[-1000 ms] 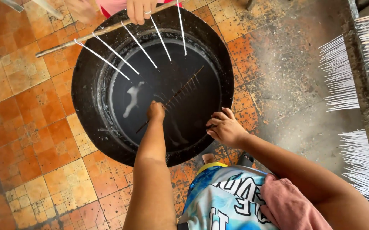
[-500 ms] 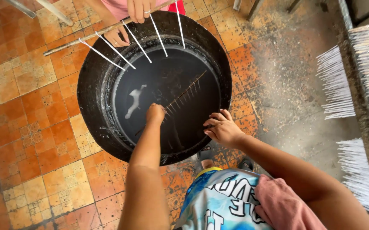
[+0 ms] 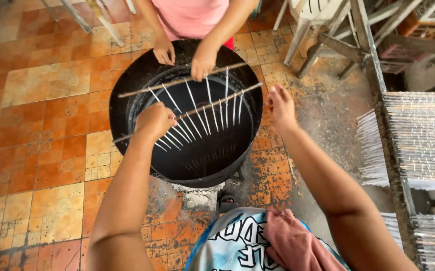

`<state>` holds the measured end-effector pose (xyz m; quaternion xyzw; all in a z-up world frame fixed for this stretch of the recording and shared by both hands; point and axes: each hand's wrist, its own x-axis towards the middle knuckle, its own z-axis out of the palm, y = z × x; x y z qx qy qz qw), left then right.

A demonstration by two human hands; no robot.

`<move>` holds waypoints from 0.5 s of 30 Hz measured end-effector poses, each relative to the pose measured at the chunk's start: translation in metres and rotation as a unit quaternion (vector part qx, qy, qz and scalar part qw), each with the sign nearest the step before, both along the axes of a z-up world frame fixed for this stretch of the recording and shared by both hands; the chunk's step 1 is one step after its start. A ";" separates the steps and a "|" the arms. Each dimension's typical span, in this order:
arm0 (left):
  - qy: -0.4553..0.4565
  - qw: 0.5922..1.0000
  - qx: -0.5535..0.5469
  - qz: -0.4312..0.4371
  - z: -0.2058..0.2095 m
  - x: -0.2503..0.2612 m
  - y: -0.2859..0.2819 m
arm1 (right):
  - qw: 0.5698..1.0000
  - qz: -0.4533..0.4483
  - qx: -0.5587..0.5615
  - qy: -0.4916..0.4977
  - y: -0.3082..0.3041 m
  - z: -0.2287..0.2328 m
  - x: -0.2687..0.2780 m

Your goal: Dipping racks of cotton wicks into a vat of molten wax to coat them for candle making.

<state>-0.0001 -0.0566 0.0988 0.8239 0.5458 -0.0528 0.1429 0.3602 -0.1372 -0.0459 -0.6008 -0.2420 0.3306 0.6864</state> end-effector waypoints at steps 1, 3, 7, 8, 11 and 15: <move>-0.001 1.000 0.005 0.008 0.013 -0.001 -0.001 | 1.000 0.008 0.005 -0.001 0.001 0.021 0.000; -0.007 1.000 0.016 -0.008 0.039 -0.006 -0.004 | 0.978 0.108 -0.022 0.179 0.001 0.061 -0.004; 0.002 0.999 0.042 -0.010 0.064 -0.013 -0.008 | 0.963 0.188 0.014 0.191 -0.002 0.113 -0.017; -0.009 0.999 0.040 -0.005 0.075 -0.014 -0.011 | 0.961 0.206 0.029 0.182 -0.005 0.123 -0.021; -0.029 0.999 0.046 -0.006 0.102 -0.019 -0.023 | 0.956 0.229 0.060 0.172 -0.009 0.138 -0.025; -0.031 0.998 0.050 -0.003 0.137 -0.025 -0.044 | 0.954 0.228 0.091 0.172 -0.020 0.160 -0.031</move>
